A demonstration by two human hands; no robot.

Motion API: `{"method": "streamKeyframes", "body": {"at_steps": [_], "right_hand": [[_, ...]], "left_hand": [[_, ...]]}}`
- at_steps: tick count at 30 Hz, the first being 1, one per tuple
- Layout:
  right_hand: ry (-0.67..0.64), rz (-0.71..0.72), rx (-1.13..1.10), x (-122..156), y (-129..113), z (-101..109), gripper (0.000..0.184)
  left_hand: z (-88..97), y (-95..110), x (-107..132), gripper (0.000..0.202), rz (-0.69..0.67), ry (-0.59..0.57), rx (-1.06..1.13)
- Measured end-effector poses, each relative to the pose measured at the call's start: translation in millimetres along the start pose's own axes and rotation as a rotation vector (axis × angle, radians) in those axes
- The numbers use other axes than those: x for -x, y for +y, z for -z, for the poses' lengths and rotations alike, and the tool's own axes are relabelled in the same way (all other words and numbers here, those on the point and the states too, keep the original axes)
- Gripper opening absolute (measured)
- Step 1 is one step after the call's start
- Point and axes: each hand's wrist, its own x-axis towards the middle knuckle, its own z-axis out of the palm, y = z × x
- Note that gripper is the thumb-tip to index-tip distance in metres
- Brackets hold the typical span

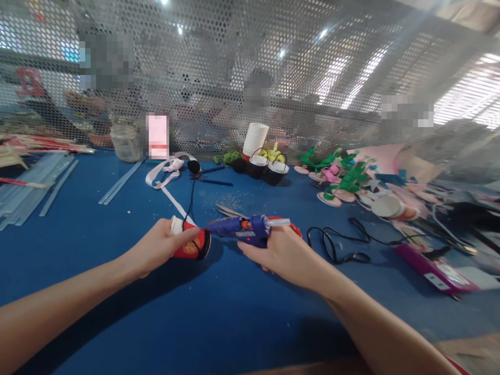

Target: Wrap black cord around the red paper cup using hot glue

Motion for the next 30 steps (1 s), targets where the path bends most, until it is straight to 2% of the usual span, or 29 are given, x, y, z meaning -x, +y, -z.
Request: {"method": "streamKeyframes", "body": {"at_steps": [6, 12, 19, 24, 30], "right_hand": [[-0.007, -0.012, 0.005, 3.0, 0.7, 1.7, 0.016], [-0.014, -0.008, -0.075, -2.1, -0.6, 0.2, 0.018], [-0.055, -0.088, -0.069, 2.9, -0.2, 4.4, 0.020], [-0.052, -0.080, -0.072, 2.5, -0.3, 2.2, 0.015], [-0.024, -0.019, 0.026, 9.2, -3.9, 3.6, 0.018]], "left_hand": [[-1.5, 3.1, 1.5, 0.036, 0.001, -0.026, 0.024], [-0.1, 3.2, 2.2, 0.038, 0.005, -0.003, -0.047], [-1.1, 2.8, 2.3, 0.036, -0.007, -0.023, 0.003], [-1.4, 2.7, 2.4, 0.035, -0.006, -0.008, 0.018], [-1.7, 4.7, 2.6, 0.034, -0.020, -0.018, 0.039]]}}
